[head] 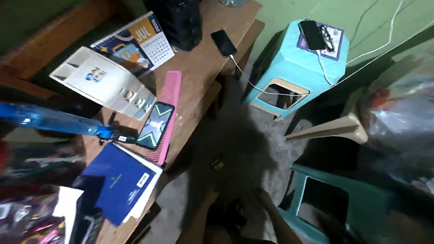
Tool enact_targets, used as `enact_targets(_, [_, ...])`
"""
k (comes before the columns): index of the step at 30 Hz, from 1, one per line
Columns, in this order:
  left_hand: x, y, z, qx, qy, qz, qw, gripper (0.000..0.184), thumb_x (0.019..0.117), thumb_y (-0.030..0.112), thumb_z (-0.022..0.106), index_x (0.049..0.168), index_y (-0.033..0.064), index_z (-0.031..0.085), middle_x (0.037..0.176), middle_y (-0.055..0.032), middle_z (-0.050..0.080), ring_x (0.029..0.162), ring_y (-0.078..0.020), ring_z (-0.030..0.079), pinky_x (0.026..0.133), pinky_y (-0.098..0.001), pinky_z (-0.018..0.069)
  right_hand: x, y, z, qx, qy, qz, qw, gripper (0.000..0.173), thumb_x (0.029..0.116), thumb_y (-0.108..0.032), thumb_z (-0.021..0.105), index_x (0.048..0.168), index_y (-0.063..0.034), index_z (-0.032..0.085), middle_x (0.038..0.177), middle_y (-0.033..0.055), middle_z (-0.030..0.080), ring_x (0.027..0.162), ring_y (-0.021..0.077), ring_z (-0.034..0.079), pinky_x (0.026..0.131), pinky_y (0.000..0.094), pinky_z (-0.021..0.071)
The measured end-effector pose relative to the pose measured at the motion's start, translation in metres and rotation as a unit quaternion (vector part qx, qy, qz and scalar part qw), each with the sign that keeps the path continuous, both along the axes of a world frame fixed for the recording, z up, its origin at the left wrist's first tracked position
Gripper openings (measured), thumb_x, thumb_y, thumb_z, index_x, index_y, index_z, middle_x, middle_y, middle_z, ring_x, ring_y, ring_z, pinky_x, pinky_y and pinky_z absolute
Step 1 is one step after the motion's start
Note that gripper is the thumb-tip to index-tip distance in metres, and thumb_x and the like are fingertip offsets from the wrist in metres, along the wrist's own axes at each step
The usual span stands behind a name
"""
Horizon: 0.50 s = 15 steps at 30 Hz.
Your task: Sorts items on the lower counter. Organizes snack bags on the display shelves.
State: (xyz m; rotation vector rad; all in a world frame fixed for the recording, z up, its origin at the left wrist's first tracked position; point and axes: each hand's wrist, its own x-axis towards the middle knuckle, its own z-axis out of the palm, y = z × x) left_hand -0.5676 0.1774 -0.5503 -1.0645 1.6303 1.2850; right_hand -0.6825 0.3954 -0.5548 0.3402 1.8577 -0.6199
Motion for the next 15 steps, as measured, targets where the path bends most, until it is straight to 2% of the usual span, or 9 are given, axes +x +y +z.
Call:
enact_targets(4, [-0.040, 0.007, -0.088, -0.045, 0.034, -0.069, 0.996, 0.054, 0.1001, 0.022, 0.065, 0.147, 0.0008, 0.049, 0.153, -0.0233, 0.046, 0.142, -0.0369, 0.044, 0.117, -0.0487, 0.0358, -0.087, 0.035, -0.073, 0.045, 0.059, -0.035, 0.997, 0.044, 0.1087, -0.026, 0.051, 0.141, 0.0045, 0.053, 0.133, 0.0296, 0.059, 0.116, 0.0396, 0.061, 0.100, 0.0528, 0.0465])
enact_targets(5, [-0.047, 0.007, -0.106, -0.060, 0.035, -0.069, 0.995, 0.057, 0.0983, 0.020, 0.067, 0.149, 0.0012, 0.048, 0.156, -0.0240, 0.041, 0.144, -0.0380, 0.041, 0.118, -0.0494, 0.0353, -0.109, 0.034, -0.087, 0.045, 0.075, -0.023, 0.996, 0.043, 0.1088, -0.025, 0.051, 0.140, 0.0049, 0.054, 0.132, 0.0299, 0.060, 0.116, 0.0401, 0.061, 0.099, 0.0533, 0.0465])
enact_targets(6, [-0.052, 0.007, -0.121, -0.081, 0.035, -0.046, 0.995, 0.064, 0.0977, 0.020, 0.068, 0.153, 0.0011, 0.041, 0.160, -0.0246, 0.035, 0.145, -0.0384, 0.039, 0.118, -0.0493, 0.0358, -0.129, 0.030, -0.101, 0.042, 0.089, -0.002, 0.995, 0.043, 0.1086, -0.025, 0.052, 0.140, 0.0048, 0.055, 0.133, 0.0299, 0.060, 0.119, 0.0413, 0.061, 0.102, 0.0545, 0.0464])
enact_targets(7, [-0.057, 0.007, -0.132, -0.108, 0.037, -0.002, 0.993, 0.071, 0.0973, 0.019, 0.068, 0.157, 0.0029, 0.032, 0.159, -0.0248, 0.035, 0.142, -0.0378, 0.044, 0.114, -0.0486, 0.0424, -0.146, 0.024, -0.112, 0.037, 0.097, 0.019, 0.994, 0.043, 0.1082, -0.025, 0.053, 0.140, 0.0044, 0.055, 0.134, 0.0299, 0.060, 0.122, 0.0416, 0.060, 0.105, 0.0548, 0.0454])
enact_targets(8, [-0.061, 0.006, -0.146, -0.127, 0.036, 0.018, 0.991, 0.078, 0.0964, 0.017, 0.068, 0.160, 0.0072, 0.025, 0.160, -0.0241, 0.033, 0.141, -0.0375, 0.046, 0.111, -0.0485, 0.0447, -0.160, 0.017, -0.121, 0.033, 0.105, 0.044, 0.993, 0.044, 0.1078, -0.025, 0.053, 0.141, 0.0036, 0.055, 0.136, 0.0295, 0.059, 0.126, 0.0415, 0.059, 0.107, 0.0547, 0.0447])
enact_targets(10, [-0.065, 0.004, -0.174, -0.144, 0.032, 0.026, 0.989, 0.081, 0.0959, 0.014, 0.068, 0.163, 0.0149, 0.022, 0.160, -0.0220, 0.034, 0.138, -0.0368, 0.048, 0.109, -0.0490, 0.0471, -0.182, -0.005, -0.131, 0.033, 0.123, 0.091, 0.988, 0.047, 0.1072, -0.027, 0.054, 0.145, 0.0001, 0.052, 0.142, 0.0277, 0.056, 0.134, 0.0410, 0.053, 0.112, 0.0550, 0.0410])
enact_targets(11, [-0.064, 0.003, -0.189, -0.146, 0.022, -0.001, 0.989, 0.080, 0.0957, 0.014, 0.067, 0.163, 0.0149, 0.023, 0.160, -0.0223, 0.034, 0.139, -0.0374, 0.048, 0.109, -0.0494, 0.0464, -0.187, -0.018, -0.132, 0.030, 0.132, 0.098, 0.986, 0.048, 0.1073, -0.027, 0.054, 0.148, -0.0015, 0.049, 0.145, 0.0267, 0.054, 0.137, 0.0406, 0.051, 0.114, 0.0550, 0.0393])
enact_targets(13, [-0.065, 0.000, -0.204, -0.131, -0.010, -0.075, 0.989, 0.077, 0.0985, 0.020, 0.064, 0.162, 0.0077, 0.022, 0.161, -0.0258, 0.031, 0.143, -0.0416, 0.041, 0.113, -0.0530, 0.0405, -0.190, -0.043, -0.133, 0.002, 0.153, 0.090, 0.984, 0.048, 0.1082, -0.026, 0.052, 0.148, -0.0005, 0.048, 0.146, 0.0265, 0.053, 0.138, 0.0394, 0.050, 0.115, 0.0536, 0.0382])
enact_targets(15, [-0.064, -0.008, -0.196, -0.134, -0.019, -0.095, 0.986, 0.069, 0.1019, 0.024, 0.059, 0.160, 0.0044, 0.027, 0.159, -0.0255, 0.035, 0.143, -0.0425, 0.041, 0.115, -0.0557, 0.0380, -0.179, -0.070, -0.126, -0.052, 0.150, 0.057, 0.986, 0.046, 0.1088, -0.022, 0.051, 0.147, 0.0038, 0.048, 0.144, 0.0297, 0.053, 0.135, 0.0409, 0.052, 0.113, 0.0524, 0.0393])
